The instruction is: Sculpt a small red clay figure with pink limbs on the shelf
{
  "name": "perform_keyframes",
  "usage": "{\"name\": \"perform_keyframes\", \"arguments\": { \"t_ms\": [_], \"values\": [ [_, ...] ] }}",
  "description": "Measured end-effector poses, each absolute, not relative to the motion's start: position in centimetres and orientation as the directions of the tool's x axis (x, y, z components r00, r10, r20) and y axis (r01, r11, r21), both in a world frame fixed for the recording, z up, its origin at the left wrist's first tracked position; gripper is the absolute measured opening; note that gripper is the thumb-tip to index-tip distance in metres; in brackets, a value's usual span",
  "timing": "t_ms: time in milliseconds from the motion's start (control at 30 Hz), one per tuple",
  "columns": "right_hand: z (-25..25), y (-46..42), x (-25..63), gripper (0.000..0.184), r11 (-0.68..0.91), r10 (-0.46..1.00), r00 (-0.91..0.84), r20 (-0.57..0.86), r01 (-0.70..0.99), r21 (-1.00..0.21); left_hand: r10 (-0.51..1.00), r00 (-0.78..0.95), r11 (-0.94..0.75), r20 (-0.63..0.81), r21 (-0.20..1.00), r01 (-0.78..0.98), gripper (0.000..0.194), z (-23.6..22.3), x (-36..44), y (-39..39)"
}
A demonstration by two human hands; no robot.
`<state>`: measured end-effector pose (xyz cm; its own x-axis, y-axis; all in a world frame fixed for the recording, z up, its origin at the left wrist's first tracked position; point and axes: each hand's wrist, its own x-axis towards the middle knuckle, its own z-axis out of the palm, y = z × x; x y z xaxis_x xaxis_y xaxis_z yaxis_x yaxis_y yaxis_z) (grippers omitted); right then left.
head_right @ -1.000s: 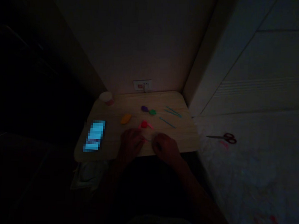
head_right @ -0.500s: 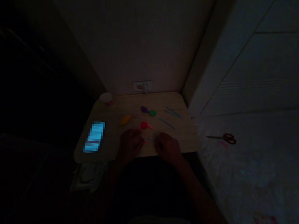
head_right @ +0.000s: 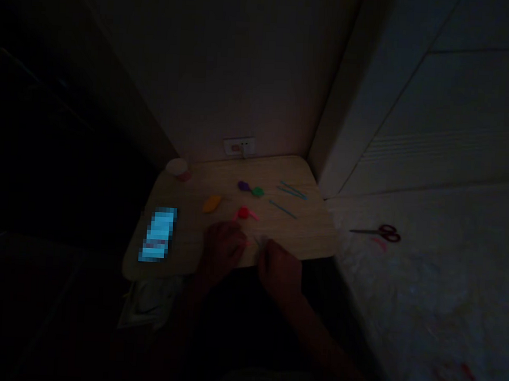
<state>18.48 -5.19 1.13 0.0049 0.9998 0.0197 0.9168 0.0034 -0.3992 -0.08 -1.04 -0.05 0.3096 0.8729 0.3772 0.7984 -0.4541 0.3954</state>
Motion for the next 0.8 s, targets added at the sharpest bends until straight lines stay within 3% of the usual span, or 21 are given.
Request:
{"name": "perform_keyframes", "arguments": {
  "t_ms": [367,800],
  "values": [
    [1.9,-5.7,15.5,0.012,-0.065,0.996,0.039,-0.077,0.926,-0.371,0.851,0.339,-0.488,0.4,0.368,0.791,0.011,0.5,0.7,-1.7],
    [1.8,-5.5,16.6,0.013,-0.113,0.993,0.09,-0.08,0.925,-0.362,0.863,0.355,-0.477,0.361,0.346,0.808,0.015,0.6,0.3,-2.2]
  ]
}}
